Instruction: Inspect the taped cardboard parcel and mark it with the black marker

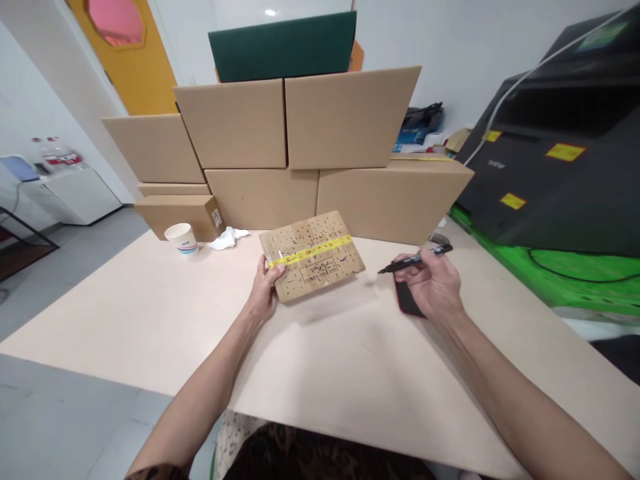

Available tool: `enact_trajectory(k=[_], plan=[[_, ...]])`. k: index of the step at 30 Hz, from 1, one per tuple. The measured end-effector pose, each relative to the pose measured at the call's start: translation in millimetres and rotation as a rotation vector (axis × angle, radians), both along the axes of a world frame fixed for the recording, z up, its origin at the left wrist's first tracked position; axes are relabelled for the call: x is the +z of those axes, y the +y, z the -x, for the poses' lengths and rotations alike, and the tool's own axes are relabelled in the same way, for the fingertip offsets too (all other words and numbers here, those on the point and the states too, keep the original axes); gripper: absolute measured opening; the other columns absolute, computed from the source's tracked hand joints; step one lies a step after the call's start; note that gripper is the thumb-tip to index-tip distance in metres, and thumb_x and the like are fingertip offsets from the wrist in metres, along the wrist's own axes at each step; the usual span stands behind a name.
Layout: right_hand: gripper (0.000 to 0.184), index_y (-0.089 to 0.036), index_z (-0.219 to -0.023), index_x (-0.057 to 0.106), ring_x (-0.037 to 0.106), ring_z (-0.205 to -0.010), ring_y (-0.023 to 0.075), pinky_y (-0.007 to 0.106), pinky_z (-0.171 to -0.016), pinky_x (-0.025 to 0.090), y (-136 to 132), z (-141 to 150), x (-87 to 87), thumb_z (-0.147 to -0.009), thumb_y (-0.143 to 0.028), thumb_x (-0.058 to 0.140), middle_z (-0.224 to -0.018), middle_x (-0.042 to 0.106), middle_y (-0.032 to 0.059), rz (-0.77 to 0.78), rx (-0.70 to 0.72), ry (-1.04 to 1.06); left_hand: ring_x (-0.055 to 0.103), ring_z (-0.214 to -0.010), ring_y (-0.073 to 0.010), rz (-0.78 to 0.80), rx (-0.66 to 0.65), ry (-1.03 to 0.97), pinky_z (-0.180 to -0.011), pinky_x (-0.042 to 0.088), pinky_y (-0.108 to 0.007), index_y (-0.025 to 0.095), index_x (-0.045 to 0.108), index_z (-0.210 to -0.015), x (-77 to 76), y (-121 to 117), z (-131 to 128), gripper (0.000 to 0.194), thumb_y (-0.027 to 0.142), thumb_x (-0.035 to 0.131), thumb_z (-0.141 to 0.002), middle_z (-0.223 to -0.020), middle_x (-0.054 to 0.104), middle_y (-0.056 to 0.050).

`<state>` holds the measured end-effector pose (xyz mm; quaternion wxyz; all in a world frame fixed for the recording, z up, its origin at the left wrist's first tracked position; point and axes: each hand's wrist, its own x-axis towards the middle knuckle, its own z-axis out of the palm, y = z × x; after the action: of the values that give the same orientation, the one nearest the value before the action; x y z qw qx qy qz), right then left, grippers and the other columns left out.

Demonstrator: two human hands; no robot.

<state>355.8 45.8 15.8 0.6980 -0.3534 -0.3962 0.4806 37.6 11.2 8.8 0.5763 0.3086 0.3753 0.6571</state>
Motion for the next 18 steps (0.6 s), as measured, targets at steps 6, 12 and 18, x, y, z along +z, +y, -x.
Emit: enact_trajectory(k=[6,12,18], plan=[[0.030,-0.029,-0.088,0.075,0.071,-0.072,0.0133,0.027,-0.068,0.065,-26.6,9.3,8.6,-0.068,-0.033,0.097,-0.093,0.077,-0.0017,0.071,0.203,0.136,0.065,-0.133,-0.0397,-0.048,-0.027,0.030,-0.119,0.047,-0.056,0.024,0.054,-0.137,2.3,-2.6,-3.7,0.089,0.034,0.099,-0.061,-0.124,0.076,-0.011],[0.043,-0.027,-0.089,0.080,0.059,-0.054,0.0124,0.025,-0.043,0.049,-45.8,25.1,14.5,-0.068,-0.060,0.096,-0.068,0.066,-0.0015,0.078,0.225,0.054,0.063,-0.134,-0.0397,-0.010,-0.029,0.118,-0.121,0.045,-0.059,0.023,0.049,-0.148,1.6,-3.2,-3.8,0.102,0.039,0.098,-0.060,-0.134,0.070,-0.013],[0.042,-0.028,-0.085,0.070,0.061,-0.049,0.0153,0.026,-0.041,0.043,-60.9,40.2,21.2,-0.068,-0.054,0.097,-0.060,0.065,-0.0038,0.071,0.285,-0.027,0.060,-0.136,-0.0410,-0.014,-0.035,0.150,-0.121,0.044,-0.062,0.022,0.049,-0.150,0.9,-4.1,-3.9,0.103,0.042,0.098,-0.061,-0.137,0.067,-0.015]])
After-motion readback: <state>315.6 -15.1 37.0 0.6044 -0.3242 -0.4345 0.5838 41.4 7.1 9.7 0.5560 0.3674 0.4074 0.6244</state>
